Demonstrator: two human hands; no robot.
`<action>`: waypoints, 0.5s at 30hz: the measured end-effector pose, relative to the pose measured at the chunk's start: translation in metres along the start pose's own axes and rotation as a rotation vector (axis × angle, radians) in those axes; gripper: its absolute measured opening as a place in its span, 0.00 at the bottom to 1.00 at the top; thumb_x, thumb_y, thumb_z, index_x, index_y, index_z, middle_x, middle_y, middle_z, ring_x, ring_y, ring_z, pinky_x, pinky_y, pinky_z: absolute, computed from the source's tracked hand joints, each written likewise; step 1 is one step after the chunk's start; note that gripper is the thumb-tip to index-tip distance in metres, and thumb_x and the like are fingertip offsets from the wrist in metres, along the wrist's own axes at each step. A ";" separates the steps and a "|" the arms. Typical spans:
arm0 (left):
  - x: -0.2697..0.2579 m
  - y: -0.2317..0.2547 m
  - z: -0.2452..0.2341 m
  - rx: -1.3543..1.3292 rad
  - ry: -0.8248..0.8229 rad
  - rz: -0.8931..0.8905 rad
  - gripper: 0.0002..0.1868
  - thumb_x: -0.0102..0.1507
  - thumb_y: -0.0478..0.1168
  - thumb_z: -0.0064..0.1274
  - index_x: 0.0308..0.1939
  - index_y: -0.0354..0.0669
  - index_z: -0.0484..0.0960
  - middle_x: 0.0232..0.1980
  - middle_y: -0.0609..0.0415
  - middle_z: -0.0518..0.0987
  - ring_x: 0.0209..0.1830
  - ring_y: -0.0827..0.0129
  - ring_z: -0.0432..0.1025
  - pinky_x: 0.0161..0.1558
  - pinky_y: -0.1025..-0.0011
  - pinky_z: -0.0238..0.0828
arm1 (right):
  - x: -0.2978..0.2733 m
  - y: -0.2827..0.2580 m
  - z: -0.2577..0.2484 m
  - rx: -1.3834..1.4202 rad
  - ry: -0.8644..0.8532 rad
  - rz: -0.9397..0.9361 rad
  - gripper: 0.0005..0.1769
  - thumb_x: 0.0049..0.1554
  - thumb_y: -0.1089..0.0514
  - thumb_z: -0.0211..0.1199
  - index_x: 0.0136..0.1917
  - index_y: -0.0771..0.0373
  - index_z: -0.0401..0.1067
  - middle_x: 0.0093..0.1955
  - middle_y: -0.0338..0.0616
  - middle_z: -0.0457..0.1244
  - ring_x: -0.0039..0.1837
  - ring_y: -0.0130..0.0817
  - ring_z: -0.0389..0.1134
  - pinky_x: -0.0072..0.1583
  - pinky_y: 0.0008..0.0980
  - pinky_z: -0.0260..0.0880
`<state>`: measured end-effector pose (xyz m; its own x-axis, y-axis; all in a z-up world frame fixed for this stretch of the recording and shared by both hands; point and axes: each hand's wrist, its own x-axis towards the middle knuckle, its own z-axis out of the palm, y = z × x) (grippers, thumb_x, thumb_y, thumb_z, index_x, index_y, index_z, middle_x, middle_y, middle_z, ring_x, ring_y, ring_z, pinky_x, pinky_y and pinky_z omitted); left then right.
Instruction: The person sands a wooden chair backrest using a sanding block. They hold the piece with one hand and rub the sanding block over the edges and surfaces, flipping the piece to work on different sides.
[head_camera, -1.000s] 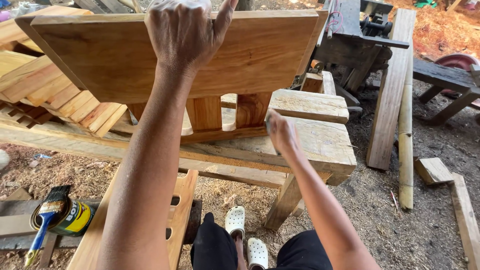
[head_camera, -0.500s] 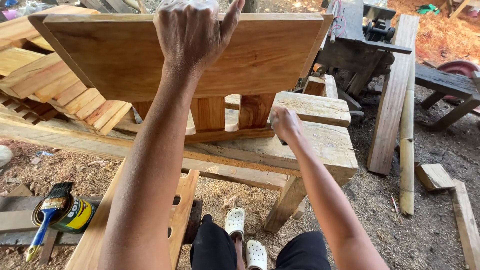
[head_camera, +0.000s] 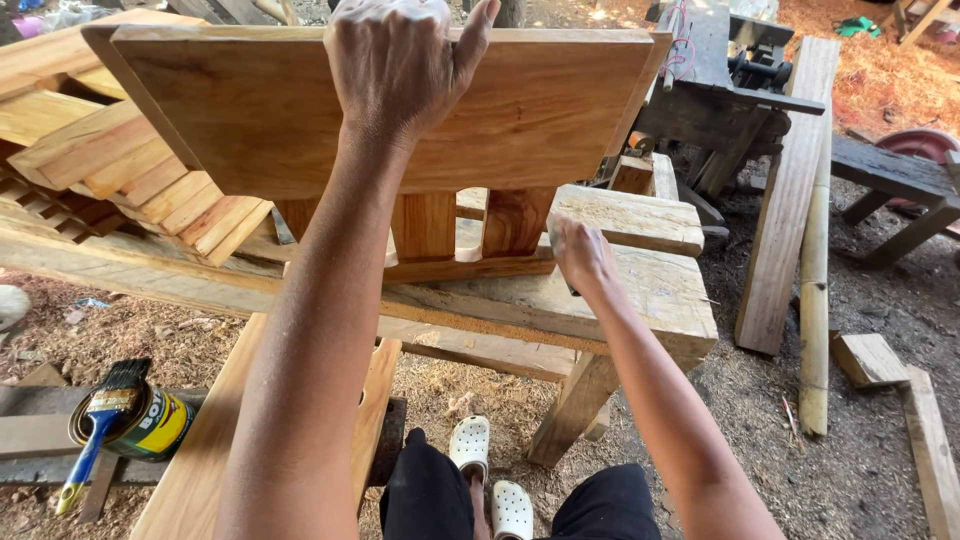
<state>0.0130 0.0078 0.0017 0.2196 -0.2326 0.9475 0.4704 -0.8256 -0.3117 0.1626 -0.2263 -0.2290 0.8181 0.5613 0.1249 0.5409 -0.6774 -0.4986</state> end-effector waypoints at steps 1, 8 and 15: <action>0.001 0.000 0.002 0.002 0.003 -0.003 0.40 0.77 0.70 0.29 0.12 0.63 0.57 0.11 0.70 0.52 0.10 0.81 0.42 0.16 0.74 0.40 | -0.006 0.007 0.007 -0.003 0.003 -0.003 0.24 0.68 0.50 0.41 0.72 0.59 0.62 0.24 0.42 0.62 0.20 0.24 0.46 0.21 0.25 0.47; 0.003 0.000 0.009 -0.032 0.024 -0.032 0.39 0.77 0.68 0.29 0.12 0.61 0.57 0.12 0.69 0.52 0.11 0.81 0.42 0.17 0.73 0.41 | -0.055 -0.006 -0.001 0.016 0.112 -0.142 0.26 0.66 0.52 0.41 0.75 0.57 0.61 0.32 0.50 0.66 0.17 0.24 0.48 0.18 0.24 0.51; 0.001 -0.001 0.009 -0.025 0.051 -0.011 0.38 0.77 0.69 0.30 0.13 0.63 0.58 0.11 0.69 0.54 0.10 0.82 0.41 0.16 0.74 0.38 | -0.009 0.009 0.004 0.041 0.021 -0.030 0.24 0.70 0.49 0.43 0.74 0.57 0.63 0.35 0.51 0.68 0.21 0.26 0.51 0.21 0.26 0.52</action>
<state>0.0208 0.0131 0.0026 0.1704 -0.2488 0.9535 0.4504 -0.8409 -0.2999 0.1593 -0.2354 -0.2375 0.8057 0.5706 0.1586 0.5574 -0.6402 -0.5287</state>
